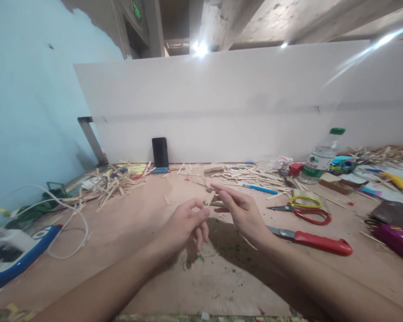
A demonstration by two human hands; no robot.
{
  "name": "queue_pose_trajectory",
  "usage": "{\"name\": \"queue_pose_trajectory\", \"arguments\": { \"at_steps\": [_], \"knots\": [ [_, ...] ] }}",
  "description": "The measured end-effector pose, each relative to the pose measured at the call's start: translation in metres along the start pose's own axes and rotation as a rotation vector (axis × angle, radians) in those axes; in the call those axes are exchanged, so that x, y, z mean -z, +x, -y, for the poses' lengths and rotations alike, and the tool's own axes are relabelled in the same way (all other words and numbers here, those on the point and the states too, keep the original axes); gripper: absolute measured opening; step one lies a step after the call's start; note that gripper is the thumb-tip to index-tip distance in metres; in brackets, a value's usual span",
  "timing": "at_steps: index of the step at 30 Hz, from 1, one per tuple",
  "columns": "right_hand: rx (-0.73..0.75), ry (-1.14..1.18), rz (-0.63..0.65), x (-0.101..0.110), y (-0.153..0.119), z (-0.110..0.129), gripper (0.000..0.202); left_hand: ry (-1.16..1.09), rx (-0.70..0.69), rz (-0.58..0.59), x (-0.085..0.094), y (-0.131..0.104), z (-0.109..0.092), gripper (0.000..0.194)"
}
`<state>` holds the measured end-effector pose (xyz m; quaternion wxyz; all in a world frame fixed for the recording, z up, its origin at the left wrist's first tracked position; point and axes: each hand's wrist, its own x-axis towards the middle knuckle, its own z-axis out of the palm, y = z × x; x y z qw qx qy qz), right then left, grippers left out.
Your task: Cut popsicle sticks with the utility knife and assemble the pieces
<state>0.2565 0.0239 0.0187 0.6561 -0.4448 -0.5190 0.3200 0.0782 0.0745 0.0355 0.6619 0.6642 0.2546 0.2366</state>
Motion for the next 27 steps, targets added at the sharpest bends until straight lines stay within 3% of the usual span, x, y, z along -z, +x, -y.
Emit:
{"name": "queue_pose_trajectory", "arguments": {
  "at_steps": [17, 20, 23, 27],
  "knots": [
    [0.185, -0.268, 0.078, 0.003, -0.004, 0.003, 0.039, -0.015, 0.005, -0.01, 0.002, 0.0, 0.0, 0.055],
    [0.104, -0.209, 0.096, 0.002, -0.004, 0.002, 0.045, 0.005, 0.004, -0.033, 0.003, 0.001, 0.001, 0.055],
    [-0.08, 0.037, 0.077, 0.002, -0.001, 0.004, 0.053, 0.037, 0.001, -0.078, 0.005, 0.001, -0.001, 0.053],
    [-0.156, 0.125, 0.057, 0.008, 0.008, 0.009, 0.046, 0.066, 0.002, -0.167, 0.008, 0.003, -0.006, 0.051]
  ]
}}
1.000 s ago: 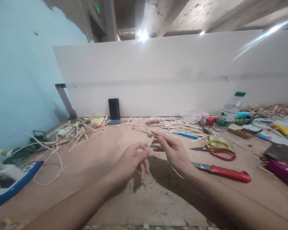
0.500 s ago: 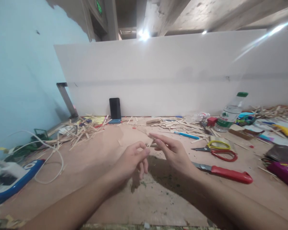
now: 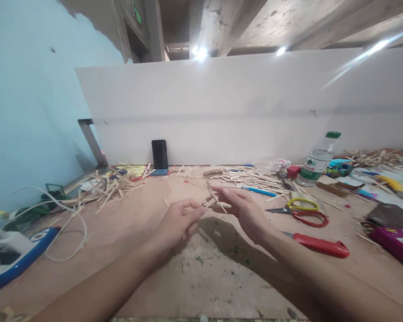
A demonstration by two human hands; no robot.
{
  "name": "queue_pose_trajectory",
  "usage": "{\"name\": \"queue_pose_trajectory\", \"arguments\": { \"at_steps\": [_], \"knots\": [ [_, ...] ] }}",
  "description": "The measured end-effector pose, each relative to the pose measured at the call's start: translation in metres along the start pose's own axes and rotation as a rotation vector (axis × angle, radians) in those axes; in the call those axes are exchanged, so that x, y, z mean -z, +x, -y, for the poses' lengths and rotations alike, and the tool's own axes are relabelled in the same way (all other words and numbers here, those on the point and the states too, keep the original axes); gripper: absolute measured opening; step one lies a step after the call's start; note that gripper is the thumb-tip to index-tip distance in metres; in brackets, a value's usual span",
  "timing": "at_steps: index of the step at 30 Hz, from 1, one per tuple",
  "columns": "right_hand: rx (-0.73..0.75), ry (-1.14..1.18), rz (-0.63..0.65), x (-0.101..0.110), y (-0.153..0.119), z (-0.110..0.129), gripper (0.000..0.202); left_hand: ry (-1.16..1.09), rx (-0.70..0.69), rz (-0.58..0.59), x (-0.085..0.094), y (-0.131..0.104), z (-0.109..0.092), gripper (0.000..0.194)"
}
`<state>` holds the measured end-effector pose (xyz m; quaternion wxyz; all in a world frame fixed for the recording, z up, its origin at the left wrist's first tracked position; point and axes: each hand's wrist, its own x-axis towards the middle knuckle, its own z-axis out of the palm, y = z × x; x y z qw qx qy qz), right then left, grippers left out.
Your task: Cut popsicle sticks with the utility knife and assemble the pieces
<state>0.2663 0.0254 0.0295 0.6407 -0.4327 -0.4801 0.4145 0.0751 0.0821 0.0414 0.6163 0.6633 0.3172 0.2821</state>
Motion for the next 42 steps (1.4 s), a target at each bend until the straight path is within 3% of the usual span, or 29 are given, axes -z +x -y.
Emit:
{"name": "queue_pose_trajectory", "arguments": {
  "at_steps": [4, 8, 15, 21, 27, 33, 39, 42],
  "knots": [
    [-0.001, -0.092, 0.056, 0.006, 0.003, 0.009, 0.035, -0.012, -0.021, -0.053, 0.001, 0.001, -0.004, 0.052],
    [0.081, -0.218, 0.087, 0.006, -0.001, 0.017, 0.025, -0.019, -0.023, -0.006, 0.003, -0.001, -0.005, 0.053],
    [0.334, -0.359, -0.028, 0.002, -0.008, 0.011, 0.013, -0.082, -0.007, 0.091, 0.0, -0.002, 0.001, 0.058],
    [0.336, -0.354, -0.082, -0.001, -0.01, -0.004, 0.017, -0.071, -0.033, 0.054, -0.004, -0.002, 0.005, 0.057],
    [0.193, -0.249, 0.004, 0.007, -0.003, 0.004, 0.035, 0.048, -0.133, -0.08, 0.0, -0.003, -0.006, 0.035],
    [0.117, -0.353, 0.199, 0.01, -0.003, 0.02, 0.023, 0.142, -0.183, -0.094, 0.007, -0.001, -0.005, 0.03],
    [0.202, -0.419, 0.33, 0.014, -0.003, 0.023, 0.028, 0.14, -0.198, -0.011, 0.011, -0.003, -0.002, 0.034],
    [0.3, -0.458, 0.317, 0.011, -0.006, 0.022, 0.02, 0.091, -0.17, -0.02, 0.01, 0.002, 0.001, 0.035]
  ]
}}
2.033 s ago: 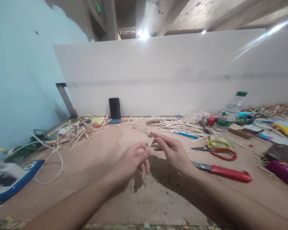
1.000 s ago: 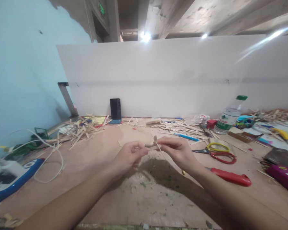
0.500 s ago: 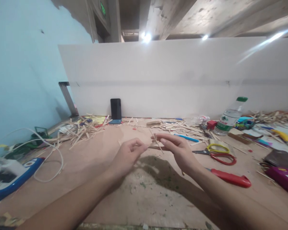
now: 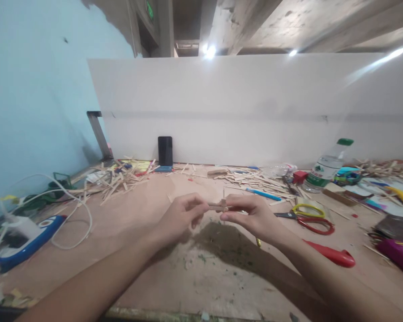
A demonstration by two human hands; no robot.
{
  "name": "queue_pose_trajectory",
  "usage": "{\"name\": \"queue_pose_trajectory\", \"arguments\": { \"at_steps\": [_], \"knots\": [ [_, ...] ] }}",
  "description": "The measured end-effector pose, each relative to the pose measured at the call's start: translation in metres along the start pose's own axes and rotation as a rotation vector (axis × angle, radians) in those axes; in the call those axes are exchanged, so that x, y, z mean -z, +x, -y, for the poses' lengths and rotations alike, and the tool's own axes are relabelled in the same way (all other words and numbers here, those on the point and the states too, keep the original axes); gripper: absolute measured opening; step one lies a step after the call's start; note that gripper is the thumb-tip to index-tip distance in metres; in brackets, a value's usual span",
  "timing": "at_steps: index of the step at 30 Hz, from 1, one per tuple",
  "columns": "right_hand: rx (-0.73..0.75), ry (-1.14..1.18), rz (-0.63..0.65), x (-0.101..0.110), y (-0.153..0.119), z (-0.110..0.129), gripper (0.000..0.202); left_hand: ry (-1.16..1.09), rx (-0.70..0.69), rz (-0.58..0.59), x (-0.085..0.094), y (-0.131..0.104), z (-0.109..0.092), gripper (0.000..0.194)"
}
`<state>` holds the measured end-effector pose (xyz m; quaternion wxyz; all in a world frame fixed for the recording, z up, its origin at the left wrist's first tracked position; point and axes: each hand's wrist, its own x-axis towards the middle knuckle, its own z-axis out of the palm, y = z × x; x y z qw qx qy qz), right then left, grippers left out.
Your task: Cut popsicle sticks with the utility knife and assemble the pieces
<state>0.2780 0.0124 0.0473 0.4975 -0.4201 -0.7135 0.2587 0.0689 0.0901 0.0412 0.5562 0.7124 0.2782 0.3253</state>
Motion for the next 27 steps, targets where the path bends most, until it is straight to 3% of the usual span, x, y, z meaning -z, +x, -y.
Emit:
{"name": "queue_pose_trajectory", "arguments": {
  "at_steps": [4, 7, 12, 15, 22, 27],
  "knots": [
    [0.331, -0.248, -0.196, -0.016, -0.004, 0.001, 0.008, -0.062, 0.061, -0.094, -0.006, 0.006, 0.008, 0.048],
    [0.47, -0.353, -0.226, -0.026, -0.006, -0.003, 0.008, -0.063, 0.09, -0.022, -0.008, 0.003, 0.01, 0.038],
    [0.551, -0.427, -0.242, -0.027, -0.007, -0.007, 0.013, 0.002, -0.011, 0.193, -0.007, -0.005, 0.009, 0.028],
    [0.578, -0.45, -0.258, -0.026, -0.007, -0.006, 0.012, 0.067, -0.109, 0.257, -0.007, -0.006, 0.009, 0.02],
    [0.644, -0.485, -0.274, -0.03, -0.007, 0.0, 0.014, 0.184, -0.229, 0.201, -0.012, -0.011, 0.004, 0.025],
    [0.658, -0.515, -0.239, -0.03, -0.009, 0.002, 0.012, 0.285, -0.28, 0.174, -0.008, -0.009, 0.007, 0.017]
  ]
}}
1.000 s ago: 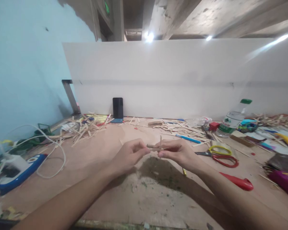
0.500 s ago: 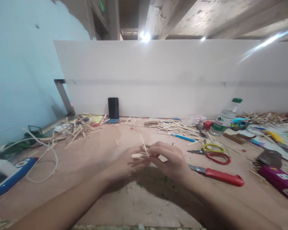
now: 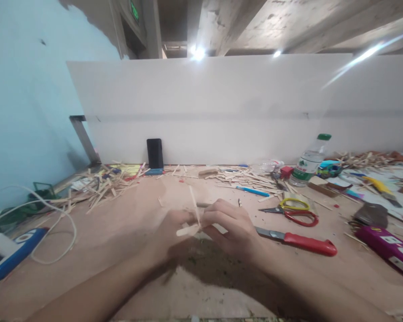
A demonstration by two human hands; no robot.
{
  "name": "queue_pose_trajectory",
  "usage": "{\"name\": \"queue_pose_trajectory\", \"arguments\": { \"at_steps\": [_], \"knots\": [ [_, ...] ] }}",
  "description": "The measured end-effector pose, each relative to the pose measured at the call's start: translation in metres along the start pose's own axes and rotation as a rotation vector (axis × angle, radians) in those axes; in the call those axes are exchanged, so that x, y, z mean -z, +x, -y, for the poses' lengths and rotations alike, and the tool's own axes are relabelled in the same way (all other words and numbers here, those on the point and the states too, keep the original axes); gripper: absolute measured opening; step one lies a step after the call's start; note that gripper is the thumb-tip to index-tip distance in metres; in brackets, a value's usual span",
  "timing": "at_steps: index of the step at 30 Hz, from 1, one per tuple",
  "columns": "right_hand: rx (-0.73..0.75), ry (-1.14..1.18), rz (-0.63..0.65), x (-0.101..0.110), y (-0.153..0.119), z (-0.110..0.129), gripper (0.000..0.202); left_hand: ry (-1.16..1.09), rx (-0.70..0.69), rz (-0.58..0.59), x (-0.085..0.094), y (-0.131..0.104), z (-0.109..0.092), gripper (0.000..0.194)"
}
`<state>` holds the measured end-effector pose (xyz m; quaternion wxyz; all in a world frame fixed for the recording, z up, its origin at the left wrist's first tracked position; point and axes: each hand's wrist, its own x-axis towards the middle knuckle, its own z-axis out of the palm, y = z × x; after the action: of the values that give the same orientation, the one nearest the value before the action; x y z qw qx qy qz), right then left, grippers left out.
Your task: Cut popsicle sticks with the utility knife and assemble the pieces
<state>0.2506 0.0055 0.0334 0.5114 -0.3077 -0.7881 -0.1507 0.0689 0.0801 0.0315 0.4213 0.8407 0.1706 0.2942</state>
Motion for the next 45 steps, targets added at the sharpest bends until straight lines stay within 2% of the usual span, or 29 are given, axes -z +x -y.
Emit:
{"name": "queue_pose_trajectory", "arguments": {
  "at_steps": [3, 8, 10, 11, 12, 14, 15, 18, 20, 24, 26, 28, 31, 34, 37, 39, 42, 45],
  "knots": [
    [-0.031, 0.043, 0.006, 0.0, -0.002, -0.001, 0.014, 0.049, -0.04, -0.009, 0.003, 0.001, 0.002, 0.012],
    [-0.167, 0.187, -0.018, -0.001, -0.004, -0.002, 0.011, 0.18, -0.092, -0.028, 0.003, -0.002, -0.005, 0.026],
    [-0.343, 0.298, -0.036, -0.001, -0.003, -0.002, 0.005, 0.177, -0.06, -0.053, 0.003, -0.002, -0.009, 0.02],
    [-0.468, 0.386, -0.053, -0.001, -0.003, -0.003, 0.001, 0.145, -0.025, -0.064, 0.003, -0.001, -0.011, 0.015],
    [-0.59, 0.481, -0.07, 0.0, -0.002, -0.003, 0.006, 0.076, 0.026, -0.081, 0.004, 0.0, -0.012, 0.012],
    [-0.767, 0.646, -0.091, 0.0, -0.001, -0.005, 0.016, -0.124, 0.137, -0.129, 0.005, 0.003, -0.011, 0.017],
    [-0.807, 0.698, -0.092, 0.0, 0.0, -0.005, 0.02, -0.219, 0.179, -0.154, 0.005, 0.005, -0.01, 0.023],
    [-0.859, 0.783, -0.082, -0.001, 0.001, -0.006, 0.025, -0.377, 0.24, -0.239, 0.006, 0.01, -0.004, 0.036],
    [-0.935, 0.87, -0.1, -0.003, 0.0, -0.007, 0.025, -0.427, 0.246, -0.283, 0.006, 0.012, -0.002, 0.037],
    [-1.038, 0.992, -0.16, -0.002, 0.0, -0.009, 0.024, -0.526, 0.218, -0.398, 0.016, 0.012, -0.004, 0.027],
    [-1.051, 1.024, -0.168, 0.0, 0.0, -0.011, 0.024, -0.538, 0.167, -0.471, 0.024, 0.011, -0.007, 0.019],
    [-1.063, 1.056, -0.152, 0.002, 0.001, -0.012, 0.024, -0.52, 0.104, -0.496, 0.032, 0.01, -0.009, 0.016],
    [-1.072, 1.111, -0.096, 0.004, 0.002, -0.012, 0.025, -0.464, 0.051, -0.409, 0.034, 0.008, -0.013, 0.015],
    [-1.078, 1.172, -0.061, 0.004, 0.002, -0.012, 0.028, -0.34, 0.093, -0.274, 0.029, 0.005, -0.019, 0.028],
    [-1.085, 1.197, -0.086, 0.004, -0.001, -0.016, 0.027, -0.127, 0.106, -0.189, 0.026, 0.003, -0.025, 0.015],
    [-1.094, 1.2, -0.113, 0.004, -0.003, -0.019, 0.026, -0.067, 0.068, -0.147, 0.027, 0.001, -0.026, 0.017],
    [-1.111, 1.196, -0.134, 0.002, -0.005, -0.022, 0.026, -0.149, 0.023, -0.099, 0.028, 0.0, -0.023, 0.026],
    [-1.125, 1.174, -0.146, 0.0, -0.006, -0.022, 0.028, -0.288, 0.068, -0.112, 0.025, 0.001, -0.02, 0.028]
  ]
}}
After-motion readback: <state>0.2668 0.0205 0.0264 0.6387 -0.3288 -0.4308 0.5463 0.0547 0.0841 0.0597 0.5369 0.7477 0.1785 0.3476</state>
